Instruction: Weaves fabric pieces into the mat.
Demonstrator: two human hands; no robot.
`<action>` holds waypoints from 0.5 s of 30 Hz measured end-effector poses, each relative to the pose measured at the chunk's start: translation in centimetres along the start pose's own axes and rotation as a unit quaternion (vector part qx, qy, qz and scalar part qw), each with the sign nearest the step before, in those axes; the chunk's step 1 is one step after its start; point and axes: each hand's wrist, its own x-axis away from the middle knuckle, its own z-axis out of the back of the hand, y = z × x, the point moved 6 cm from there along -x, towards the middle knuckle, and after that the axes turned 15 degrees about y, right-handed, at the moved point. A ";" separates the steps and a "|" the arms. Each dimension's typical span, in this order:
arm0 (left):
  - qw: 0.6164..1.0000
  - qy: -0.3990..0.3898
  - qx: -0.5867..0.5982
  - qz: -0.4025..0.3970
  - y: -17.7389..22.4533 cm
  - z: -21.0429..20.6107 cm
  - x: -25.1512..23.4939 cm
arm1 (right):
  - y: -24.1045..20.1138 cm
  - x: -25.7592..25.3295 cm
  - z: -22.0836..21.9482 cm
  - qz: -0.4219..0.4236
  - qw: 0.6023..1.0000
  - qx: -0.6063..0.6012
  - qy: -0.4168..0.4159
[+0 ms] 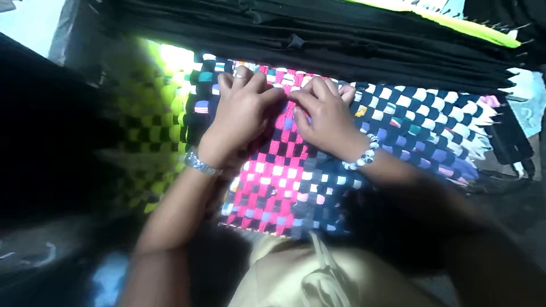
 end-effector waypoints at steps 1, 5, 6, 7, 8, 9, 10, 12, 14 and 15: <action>1.000 -0.006 -0.007 -0.001 0.1 -0.3 0.0 | -0.1 0.0 -0.2 0.002 1.000 0.006 -0.014; 0.999 -0.036 0.011 -0.017 0.3 -0.9 -0.4 | -0.6 -0.4 -0.4 0.003 0.997 -0.001 -0.077; 0.999 -0.038 0.026 -0.023 0.1 -0.9 -0.4 | -0.6 -0.4 -0.4 0.005 0.996 -0.007 -0.087; 0.998 -0.039 0.043 -0.030 -0.1 -0.9 -0.4 | -0.6 -0.4 -0.5 0.008 0.996 -0.015 -0.091; 0.997 -0.041 0.062 -0.032 -0.2 -0.8 -0.3 | -0.5 -0.3 -0.6 0.010 0.995 -0.022 -0.093; 0.995 -0.036 0.086 -0.032 -0.3 -0.7 -0.2 | -0.3 -0.2 -0.7 0.013 0.995 -0.030 -0.095; 0.992 -0.023 0.120 -0.027 -0.5 -0.4 -0.1 | -0.2 -0.1 -0.8 0.016 0.995 -0.035 -0.094; 0.979 0.032 0.202 0.006 -1.3 1.0 0.0 | 0.0 -0.1 -0.8 0.018 0.995 -0.037 -0.092; 0.974 0.094 0.199 0.057 -2.7 2.8 0.4 | -0.1 -0.1 -0.8 0.011 0.997 -0.039 -0.072; 0.977 0.109 0.164 0.076 -3.2 3.4 0.7 | -0.2 -0.1 -0.7 0.006 0.998 -0.040 -0.056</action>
